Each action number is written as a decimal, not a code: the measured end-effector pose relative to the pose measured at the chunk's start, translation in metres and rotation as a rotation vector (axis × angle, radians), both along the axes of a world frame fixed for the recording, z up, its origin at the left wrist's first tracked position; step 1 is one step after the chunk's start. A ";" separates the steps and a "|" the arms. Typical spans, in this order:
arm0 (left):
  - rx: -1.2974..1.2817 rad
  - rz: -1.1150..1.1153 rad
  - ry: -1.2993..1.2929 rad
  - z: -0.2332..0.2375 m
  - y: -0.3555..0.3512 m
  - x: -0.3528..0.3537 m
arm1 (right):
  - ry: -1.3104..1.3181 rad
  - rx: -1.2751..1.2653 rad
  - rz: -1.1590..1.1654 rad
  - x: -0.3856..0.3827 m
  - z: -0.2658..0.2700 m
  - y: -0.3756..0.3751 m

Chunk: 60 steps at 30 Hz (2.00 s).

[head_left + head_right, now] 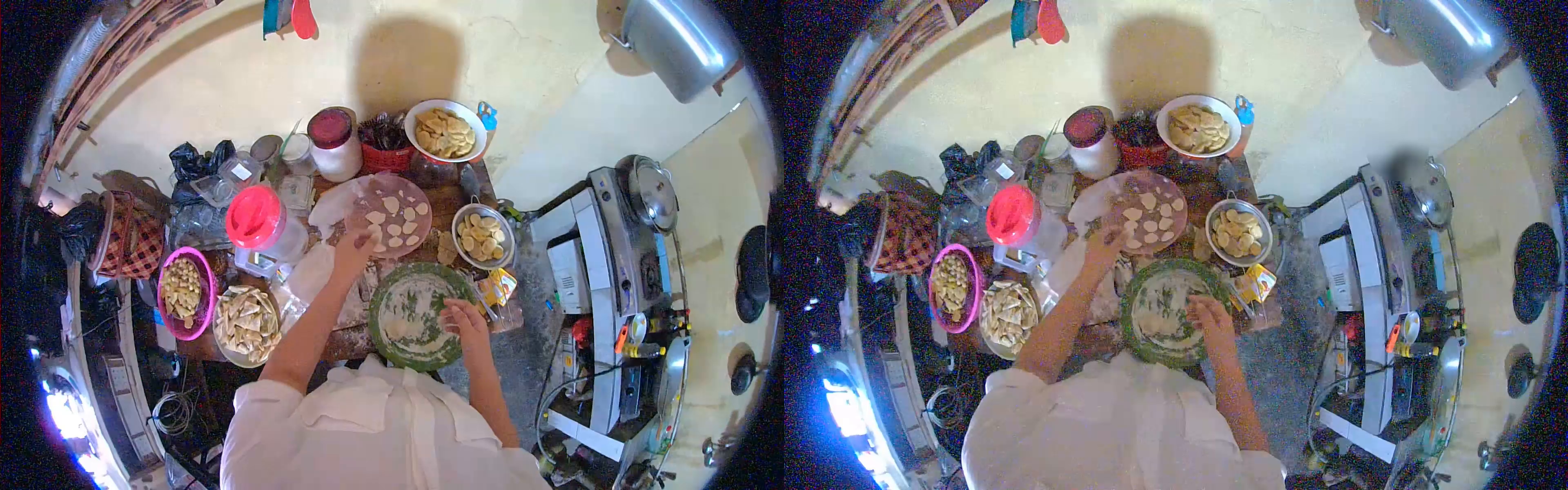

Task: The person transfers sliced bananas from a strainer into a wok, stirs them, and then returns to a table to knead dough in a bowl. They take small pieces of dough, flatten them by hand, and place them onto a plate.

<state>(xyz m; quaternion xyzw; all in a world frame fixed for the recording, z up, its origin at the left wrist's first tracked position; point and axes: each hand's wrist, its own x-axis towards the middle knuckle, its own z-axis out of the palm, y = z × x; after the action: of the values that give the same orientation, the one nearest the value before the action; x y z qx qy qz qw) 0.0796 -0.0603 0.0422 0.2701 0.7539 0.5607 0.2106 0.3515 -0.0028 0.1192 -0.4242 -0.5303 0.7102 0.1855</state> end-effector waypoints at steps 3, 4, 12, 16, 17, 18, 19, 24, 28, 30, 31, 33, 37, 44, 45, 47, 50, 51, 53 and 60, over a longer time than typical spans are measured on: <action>-0.052 -0.004 0.331 -0.019 0.034 -0.035 | -0.010 -0.034 -0.025 0.003 -0.016 0.000; -0.079 -0.011 0.387 -0.027 0.046 -0.047 | 0.000 -0.036 -0.033 0.004 -0.019 -0.001; -0.382 -0.085 0.620 -0.079 0.092 -0.094 | -0.113 -0.043 -0.107 0.019 -0.027 -0.010; -0.400 -0.121 0.700 -0.089 0.095 -0.103 | -0.159 0.016 -0.102 0.032 -0.048 -0.015; -0.390 -0.161 0.695 -0.073 0.089 -0.099 | -0.199 0.055 -0.077 0.032 -0.050 -0.016; -0.431 -0.119 0.609 -0.032 0.084 -0.081 | -0.241 0.094 -0.046 0.034 -0.052 -0.016; -0.373 -0.085 0.692 -0.038 0.080 -0.077 | -0.314 0.236 0.032 0.033 -0.056 -0.017; -0.149 -0.011 0.725 -0.022 0.043 -0.041 | -0.535 0.922 0.462 0.004 -0.090 -0.031; -0.133 0.017 0.685 -0.015 -0.007 0.003 | -0.581 1.102 0.718 -0.033 -0.096 -0.044; -0.104 -0.029 0.560 0.001 -0.032 0.028 | -0.529 1.026 0.758 -0.041 -0.107 -0.044; -0.090 -0.053 0.497 0.009 -0.043 0.040 | -0.528 0.960 0.756 -0.042 -0.117 -0.040; -0.078 -0.141 0.393 0.021 -0.064 0.059 | -0.524 0.826 0.753 -0.040 -0.130 -0.030; -0.068 -0.343 0.481 0.027 -0.084 0.092 | -0.279 0.577 0.395 -0.033 -0.113 -0.016; 0.019 -0.365 -0.172 0.049 -0.070 0.114 | 0.005 0.278 0.279 -0.023 -0.026 -0.004; 0.018 -0.345 -0.239 0.051 -0.068 0.113 | 0.006 0.311 0.290 -0.021 -0.020 -0.003; 0.048 -0.340 -0.286 0.055 -0.067 0.111 | -0.016 0.432 0.260 -0.016 -0.019 -0.001; 0.159 -0.378 -0.278 0.060 -0.066 0.108 | 0.014 0.331 0.219 -0.010 -0.010 0.004; 0.208 -0.385 -0.314 0.061 -0.065 0.107 | 0.035 0.250 0.206 -0.008 -0.005 0.005; 0.241 -0.404 -0.362 0.066 -0.063 0.108 | 0.125 0.113 0.101 -0.008 0.002 0.001; 0.113 -0.531 0.408 0.098 -0.054 0.124 | 0.195 0.001 0.117 -0.005 0.008 0.000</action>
<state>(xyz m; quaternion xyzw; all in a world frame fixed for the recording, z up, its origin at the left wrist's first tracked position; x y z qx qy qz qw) 0.2037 -0.1144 0.1407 0.5749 0.6515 0.4616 0.1789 0.3464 -0.0027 0.1277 -0.3212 -0.5341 0.7574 0.1946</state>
